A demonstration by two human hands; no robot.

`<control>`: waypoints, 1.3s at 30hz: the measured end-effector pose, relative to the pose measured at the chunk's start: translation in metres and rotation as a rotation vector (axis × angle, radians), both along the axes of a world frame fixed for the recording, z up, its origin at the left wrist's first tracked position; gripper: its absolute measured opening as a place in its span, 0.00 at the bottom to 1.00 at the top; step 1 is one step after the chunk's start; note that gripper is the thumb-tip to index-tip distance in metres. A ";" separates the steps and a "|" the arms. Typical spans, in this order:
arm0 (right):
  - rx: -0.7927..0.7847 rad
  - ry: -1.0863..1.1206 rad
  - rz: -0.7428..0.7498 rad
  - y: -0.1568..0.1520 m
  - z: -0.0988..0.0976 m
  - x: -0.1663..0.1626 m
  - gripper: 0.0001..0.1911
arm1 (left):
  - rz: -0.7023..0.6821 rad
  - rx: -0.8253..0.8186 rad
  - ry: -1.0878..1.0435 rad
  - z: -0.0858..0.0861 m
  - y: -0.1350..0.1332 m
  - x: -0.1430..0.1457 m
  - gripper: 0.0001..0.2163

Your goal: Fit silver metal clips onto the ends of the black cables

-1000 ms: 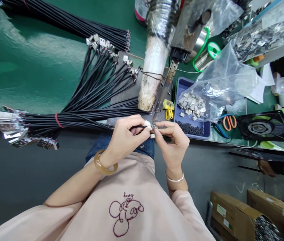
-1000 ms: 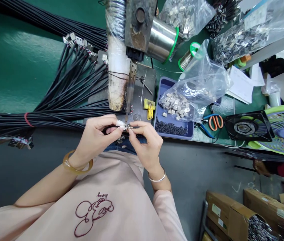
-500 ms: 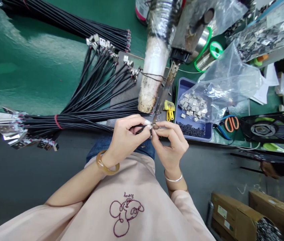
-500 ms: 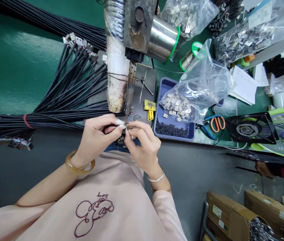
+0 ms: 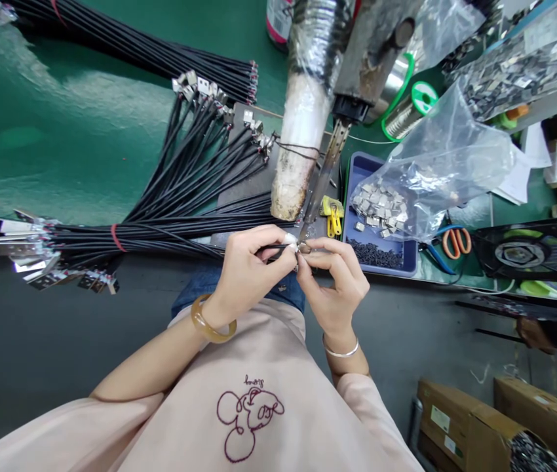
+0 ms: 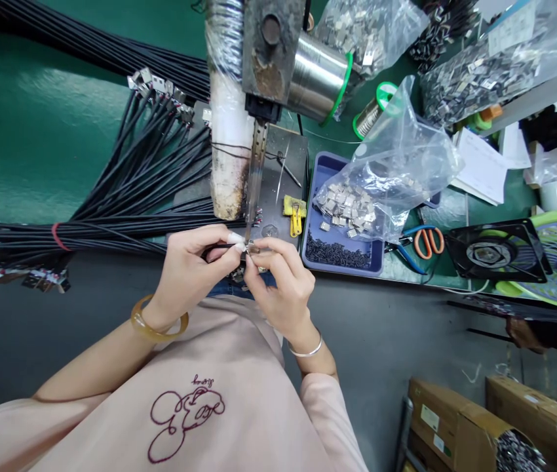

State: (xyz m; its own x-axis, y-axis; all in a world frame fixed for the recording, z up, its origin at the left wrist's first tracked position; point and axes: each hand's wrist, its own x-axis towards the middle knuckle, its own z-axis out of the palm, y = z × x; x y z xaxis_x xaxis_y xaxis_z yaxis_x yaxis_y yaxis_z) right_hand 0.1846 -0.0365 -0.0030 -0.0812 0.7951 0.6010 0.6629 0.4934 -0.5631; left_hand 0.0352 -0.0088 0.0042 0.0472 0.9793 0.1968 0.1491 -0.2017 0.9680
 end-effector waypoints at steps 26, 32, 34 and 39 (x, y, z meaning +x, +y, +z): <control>-0.233 0.298 0.107 -0.008 -0.007 0.009 0.03 | -0.272 0.165 0.107 -0.004 -0.014 -0.029 0.05; -0.171 0.080 0.016 -0.010 -0.014 0.013 0.01 | -0.505 -0.118 0.096 -0.003 -0.003 -0.040 0.17; -0.082 0.000 -0.044 -0.015 -0.011 0.014 0.03 | -0.499 -0.157 0.059 -0.002 -0.002 -0.040 0.17; -0.039 -0.284 0.046 -0.018 0.002 0.010 0.06 | -0.520 -0.153 0.033 -0.003 -0.004 -0.038 0.17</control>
State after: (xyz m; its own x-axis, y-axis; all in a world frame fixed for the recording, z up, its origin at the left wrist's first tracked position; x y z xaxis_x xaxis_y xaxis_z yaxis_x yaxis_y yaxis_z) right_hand 0.1943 -0.0546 -0.0007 -0.2787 0.8087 0.5181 0.7743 0.5083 -0.3769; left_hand -0.0030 -0.0128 0.0009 0.5368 0.8426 0.0438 0.0982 -0.1139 0.9886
